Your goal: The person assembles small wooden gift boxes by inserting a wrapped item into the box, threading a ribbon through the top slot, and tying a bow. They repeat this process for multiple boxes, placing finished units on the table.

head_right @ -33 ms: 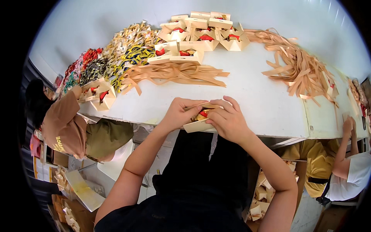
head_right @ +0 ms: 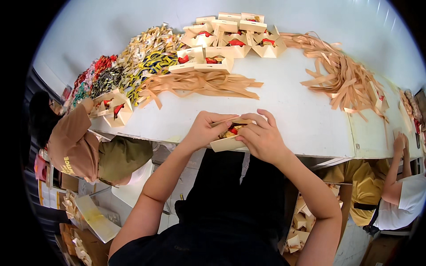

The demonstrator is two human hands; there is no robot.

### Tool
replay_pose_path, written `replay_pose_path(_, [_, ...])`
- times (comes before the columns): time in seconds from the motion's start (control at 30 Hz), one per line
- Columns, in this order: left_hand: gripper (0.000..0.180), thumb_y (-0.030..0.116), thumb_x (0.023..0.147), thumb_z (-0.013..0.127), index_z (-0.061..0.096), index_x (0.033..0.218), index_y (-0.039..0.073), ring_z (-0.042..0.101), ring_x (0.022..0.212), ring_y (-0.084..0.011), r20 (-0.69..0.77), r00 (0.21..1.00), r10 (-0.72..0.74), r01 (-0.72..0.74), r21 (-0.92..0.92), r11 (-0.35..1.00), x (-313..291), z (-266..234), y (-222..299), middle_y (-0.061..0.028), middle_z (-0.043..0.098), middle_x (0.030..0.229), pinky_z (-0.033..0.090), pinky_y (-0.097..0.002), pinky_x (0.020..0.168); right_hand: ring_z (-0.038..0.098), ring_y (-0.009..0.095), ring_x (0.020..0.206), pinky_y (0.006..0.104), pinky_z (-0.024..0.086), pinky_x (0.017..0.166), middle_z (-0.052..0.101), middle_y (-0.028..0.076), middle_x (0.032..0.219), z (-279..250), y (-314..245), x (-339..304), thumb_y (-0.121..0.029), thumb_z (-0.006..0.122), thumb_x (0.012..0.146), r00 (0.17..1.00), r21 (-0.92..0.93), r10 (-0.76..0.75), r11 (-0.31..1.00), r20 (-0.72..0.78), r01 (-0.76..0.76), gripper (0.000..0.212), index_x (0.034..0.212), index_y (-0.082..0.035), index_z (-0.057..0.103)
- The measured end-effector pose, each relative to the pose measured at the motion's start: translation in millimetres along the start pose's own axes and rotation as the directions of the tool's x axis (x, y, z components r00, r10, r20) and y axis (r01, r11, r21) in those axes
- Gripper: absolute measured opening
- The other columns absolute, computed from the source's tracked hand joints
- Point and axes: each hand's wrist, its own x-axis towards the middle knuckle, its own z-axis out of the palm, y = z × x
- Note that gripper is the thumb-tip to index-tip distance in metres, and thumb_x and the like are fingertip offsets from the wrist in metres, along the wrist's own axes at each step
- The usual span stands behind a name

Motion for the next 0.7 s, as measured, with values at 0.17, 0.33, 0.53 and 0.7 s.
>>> replay_pose_path(0.17, [0.032,0.009,0.105,0.072,0.077,0.136,0.0,0.074,0.11,-0.0122,0.093,0.995,-0.017,0.033,-0.164,0.986,-4.1,-7.7,0.9,-0.015,0.082,0.124,0.057,-0.0294,0.101,0.068,0.025,0.113,0.0474,0.049,0.108,0.075,0.002,0.098,4.4,6.2,5.1,-0.022,0.087,0.091,0.99,0.152,0.137,0.98,-0.031,-0.131,0.014,0.098,-0.013,0.079])
replay_pose_path(0.33, [0.035,0.013,0.103,0.078,0.077,0.135,-0.001,0.073,0.122,-0.0183,-0.002,0.98,0.2,-0.199,0.117,0.973,-20.3,7.6,-3.0,-0.0171,0.08,0.132,0.056,-0.033,0.108,0.071,0.02,0.101,0.0347,0.06,0.078,0.075,0.004,0.097,21.1,4.3,-0.3,-0.019,0.093,0.086,0.917,0.399,0.355,0.879,-0.183,-0.261,0.022,0.101,-0.009,0.08])
replay_pose_path(0.53, [0.035,0.014,0.102,0.08,0.078,0.134,0.001,0.076,0.119,-0.0201,-0.163,0.982,0.091,-0.075,0.1,0.992,-21.1,18.0,-5.8,-0.0177,0.08,0.131,0.057,-0.0334,0.106,0.07,0.017,0.088,0.0327,0.061,0.074,0.076,0.007,0.102,21.6,80.7,30.8,-0.028,0.093,0.089,0.79,0.415,0.613,0.727,-0.032,-0.547,0.033,0.107,-0.004,0.079])
replay_pose_path(0.7, [0.035,0.014,0.101,0.08,0.078,0.133,0.001,0.076,0.118,-0.0209,-0.172,0.968,0.18,-0.157,0.141,0.978,-22.0,19.2,-13.6,-0.0183,0.08,0.131,0.057,-0.0331,0.105,0.065,0.015,0.075,0.0322,0.056,0.07,0.075,0.005,0.086,48.5,161.5,44.3,-0.034,0.092,0.09,0.724,0.231,0.687,0.695,0.069,-0.681,0.034,0.102,-0.004,0.081])
